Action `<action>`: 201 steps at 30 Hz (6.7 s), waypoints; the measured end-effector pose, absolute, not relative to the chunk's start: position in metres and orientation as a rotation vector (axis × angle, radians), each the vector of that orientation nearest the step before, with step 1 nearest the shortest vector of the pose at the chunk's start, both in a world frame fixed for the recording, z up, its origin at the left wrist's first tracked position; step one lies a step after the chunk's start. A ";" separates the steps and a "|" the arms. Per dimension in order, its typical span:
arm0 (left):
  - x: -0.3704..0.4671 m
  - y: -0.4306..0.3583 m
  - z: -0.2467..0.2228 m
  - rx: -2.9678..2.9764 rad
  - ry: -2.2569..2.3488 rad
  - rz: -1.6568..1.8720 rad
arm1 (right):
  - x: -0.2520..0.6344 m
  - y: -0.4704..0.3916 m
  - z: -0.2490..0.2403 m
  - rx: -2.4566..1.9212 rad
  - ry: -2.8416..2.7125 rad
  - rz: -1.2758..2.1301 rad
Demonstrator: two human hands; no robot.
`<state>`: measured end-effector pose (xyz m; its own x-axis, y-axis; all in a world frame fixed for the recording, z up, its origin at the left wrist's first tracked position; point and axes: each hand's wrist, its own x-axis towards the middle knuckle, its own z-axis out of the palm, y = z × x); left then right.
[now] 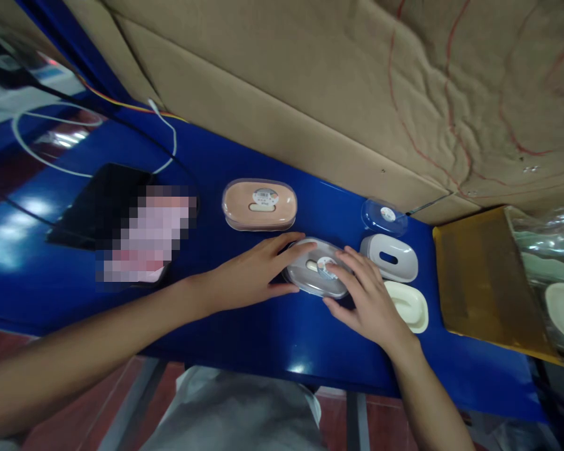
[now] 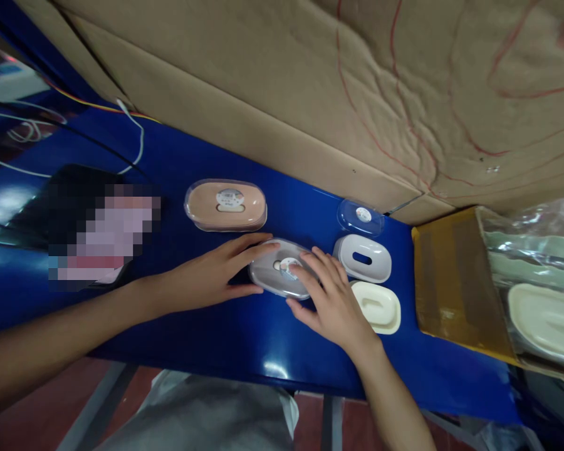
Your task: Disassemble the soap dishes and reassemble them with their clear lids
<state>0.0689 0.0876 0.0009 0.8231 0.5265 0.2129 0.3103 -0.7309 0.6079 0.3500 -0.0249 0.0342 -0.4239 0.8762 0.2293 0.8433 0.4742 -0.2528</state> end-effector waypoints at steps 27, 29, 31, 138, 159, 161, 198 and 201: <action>0.074 0.077 0.017 2.783 0.418 0.638 | 0.405 -0.060 0.060 -1.801 -2.263 -0.013; 0.074 0.073 0.017 2.790 0.388 0.603 | 0.418 -0.095 0.053 -1.867 -2.200 -0.058; 0.074 0.071 0.016 2.801 0.355 0.569 | 0.424 -0.120 0.044 -1.912 -2.148 -0.115; 0.078 0.072 0.006 2.844 0.507 0.463 | 0.440 -0.012 -0.003 -2.048 -2.090 0.022; 0.082 0.066 0.010 2.715 0.509 0.433 | 0.459 0.005 0.003 -1.993 -2.011 0.049; 0.083 0.067 0.009 2.701 0.537 0.451 | 0.462 0.006 0.002 -1.961 -2.023 0.119; 0.078 0.076 0.013 2.743 0.468 0.601 | 0.367 -0.028 0.031 -1.414 -2.459 0.206; 0.077 0.077 0.013 2.734 0.480 0.551 | 0.367 -0.028 0.031 -1.430 -2.462 0.238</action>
